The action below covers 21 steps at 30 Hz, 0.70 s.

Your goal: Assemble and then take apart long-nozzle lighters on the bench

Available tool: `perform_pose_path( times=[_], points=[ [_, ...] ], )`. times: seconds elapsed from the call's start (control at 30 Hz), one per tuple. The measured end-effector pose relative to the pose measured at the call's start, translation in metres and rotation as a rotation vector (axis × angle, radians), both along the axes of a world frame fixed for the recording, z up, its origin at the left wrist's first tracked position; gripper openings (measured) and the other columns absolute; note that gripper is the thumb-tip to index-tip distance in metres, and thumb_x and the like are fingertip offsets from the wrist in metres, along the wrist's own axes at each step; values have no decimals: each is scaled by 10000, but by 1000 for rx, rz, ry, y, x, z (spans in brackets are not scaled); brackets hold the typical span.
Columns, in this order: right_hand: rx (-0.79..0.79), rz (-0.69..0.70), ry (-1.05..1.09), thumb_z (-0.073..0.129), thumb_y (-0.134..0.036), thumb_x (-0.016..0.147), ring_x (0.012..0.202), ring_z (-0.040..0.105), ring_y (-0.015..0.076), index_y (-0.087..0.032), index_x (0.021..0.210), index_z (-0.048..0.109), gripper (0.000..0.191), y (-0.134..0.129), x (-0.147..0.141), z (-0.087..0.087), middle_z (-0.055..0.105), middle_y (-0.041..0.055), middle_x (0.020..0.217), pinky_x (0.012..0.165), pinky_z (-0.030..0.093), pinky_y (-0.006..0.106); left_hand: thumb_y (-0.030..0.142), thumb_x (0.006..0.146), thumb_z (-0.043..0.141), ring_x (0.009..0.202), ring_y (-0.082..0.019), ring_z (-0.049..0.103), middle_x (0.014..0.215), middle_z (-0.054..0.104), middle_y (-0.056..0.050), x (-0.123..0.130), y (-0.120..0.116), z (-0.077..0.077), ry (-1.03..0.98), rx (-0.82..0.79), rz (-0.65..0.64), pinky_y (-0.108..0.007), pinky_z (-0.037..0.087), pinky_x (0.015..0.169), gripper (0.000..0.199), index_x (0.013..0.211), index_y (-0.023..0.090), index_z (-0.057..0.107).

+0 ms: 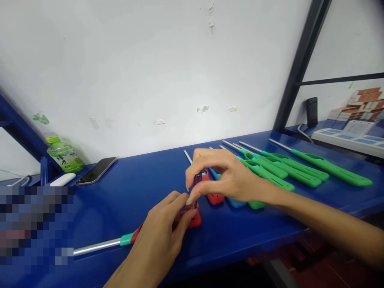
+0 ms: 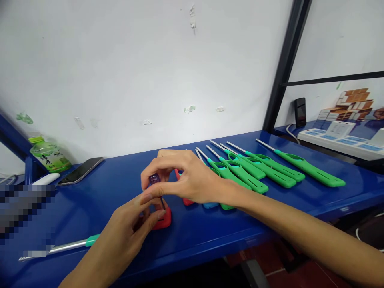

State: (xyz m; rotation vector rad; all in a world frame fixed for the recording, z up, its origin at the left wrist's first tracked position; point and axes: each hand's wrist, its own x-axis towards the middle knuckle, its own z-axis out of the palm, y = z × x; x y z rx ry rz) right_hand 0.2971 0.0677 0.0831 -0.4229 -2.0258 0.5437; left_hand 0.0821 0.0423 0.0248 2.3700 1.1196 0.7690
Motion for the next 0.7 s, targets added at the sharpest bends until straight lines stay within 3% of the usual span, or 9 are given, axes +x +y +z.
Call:
perform_pose_path(
  times=[0.07, 0.17, 0.27, 0.43, 0.5, 0.6, 0.7],
  points=[
    [-20, 79, -44, 809, -237, 933, 871, 647, 140, -202, 963, 800, 47, -2, 3, 3, 768, 13, 946, 769, 511, 284, 273, 1061, 484, 680, -156, 556, 806, 628, 20, 1, 1, -1, -24, 5, 0, -281, 395, 645, 258, 838, 236, 609],
    [-165, 211, -76, 606, -256, 1075, 1048, 694, 174, -201, 1160, 792, 211, -4, 8, 6, 779, 62, 1144, 900, 557, 340, 247, 1058, 483, 668, -151, 530, 818, 628, 21, 3, 1, 1, -32, 11, -9, -279, 403, 671, 267, 827, 237, 617],
    [-259, 224, -12, 651, -215, 1047, 917, 712, 152, -225, 1191, 795, 204, -3, 8, 4, 792, 37, 1068, 806, 569, 306, 230, 1053, 479, 674, -152, 534, 825, 630, 19, 5, 1, 3, -24, 5, -10, -282, 406, 689, 261, 833, 235, 620],
    [-44, -13, 31, 868, -201, 872, 757, 561, 133, -253, 900, 844, 64, 0, 5, -1, 674, -29, 752, 680, 465, 266, 235, 1055, 467, 763, -168, 611, 893, 675, 1, 7, 1, 3, -35, -48, -18, -292, 419, 715, 267, 871, 235, 660],
    [-63, 32, 1, 804, -221, 938, 845, 601, 141, -254, 985, 844, 69, -1, 6, 1, 709, -2, 882, 752, 499, 277, 235, 1052, 474, 755, -167, 614, 901, 681, 1, 7, 2, 2, -33, -50, -11, -291, 420, 709, 266, 882, 240, 678],
    [-165, 169, -87, 591, -234, 1083, 1070, 656, 163, -257, 1277, 771, 266, -2, 9, 4, 735, 54, 1161, 920, 530, 321, 240, 1055, 477, 724, -163, 603, 875, 673, 4, 6, 2, 2, -28, -28, -8, -289, 414, 689, 270, 884, 243, 685],
    [-197, 132, -68, 620, -194, 1064, 948, 674, 146, -246, 1293, 763, 275, -2, 8, 3, 758, 31, 1043, 835, 537, 291, 243, 1060, 471, 738, -167, 611, 872, 672, 1, 6, 2, 1, -14, -8, -14, -291, 421, 696, 272, 887, 240, 681]
  ],
)
